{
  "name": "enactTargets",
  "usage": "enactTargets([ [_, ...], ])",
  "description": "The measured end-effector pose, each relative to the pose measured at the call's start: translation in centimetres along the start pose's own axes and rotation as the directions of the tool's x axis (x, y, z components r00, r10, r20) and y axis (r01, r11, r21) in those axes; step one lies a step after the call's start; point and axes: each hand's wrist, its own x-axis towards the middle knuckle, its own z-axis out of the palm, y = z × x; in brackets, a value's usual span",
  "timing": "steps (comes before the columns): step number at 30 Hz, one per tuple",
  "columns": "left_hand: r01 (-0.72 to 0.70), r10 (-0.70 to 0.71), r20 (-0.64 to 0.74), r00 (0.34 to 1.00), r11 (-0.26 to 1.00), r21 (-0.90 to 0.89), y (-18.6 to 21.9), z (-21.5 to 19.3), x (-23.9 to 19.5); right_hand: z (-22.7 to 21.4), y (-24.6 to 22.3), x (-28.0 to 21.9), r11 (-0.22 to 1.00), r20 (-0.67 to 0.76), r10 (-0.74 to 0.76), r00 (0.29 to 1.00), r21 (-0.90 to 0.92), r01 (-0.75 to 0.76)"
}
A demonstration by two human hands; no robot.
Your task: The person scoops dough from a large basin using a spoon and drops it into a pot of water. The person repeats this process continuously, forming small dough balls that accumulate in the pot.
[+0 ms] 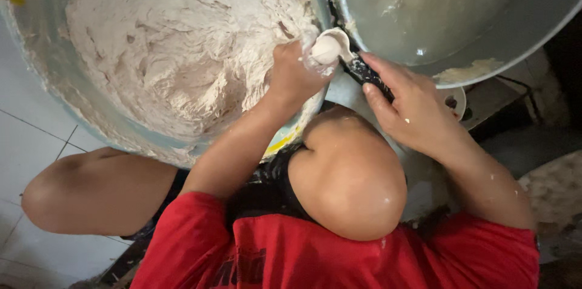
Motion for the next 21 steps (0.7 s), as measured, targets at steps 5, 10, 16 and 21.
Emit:
enactTargets([
  [5,0.187,-0.219,0.088,0.972,0.943,0.277,0.7,-0.4,1.0,-0.3,0.6,1.1,0.787,0.318,0.441,0.839,0.314,-0.532],
  [10,-0.087,0.069,0.053,0.996,0.806,0.585,0.9,-2.8,-3.6,-2.8,2.2,2.3,0.776,0.254,0.473,0.843,0.332,-0.536],
  [16,0.085,-0.419,0.359,0.834,0.74,0.667,-3.9,-1.9,-3.9,-5.0,8.8,4.5,0.97,-0.181,0.119,0.976,-0.188,-0.153],
  [21,0.075,-0.132,0.067,0.989,0.838,0.54,-7.6,-0.2,2.7,-5.5,13.5,5.9,0.75,-0.167,-0.15,0.974,-0.661,0.002],
])
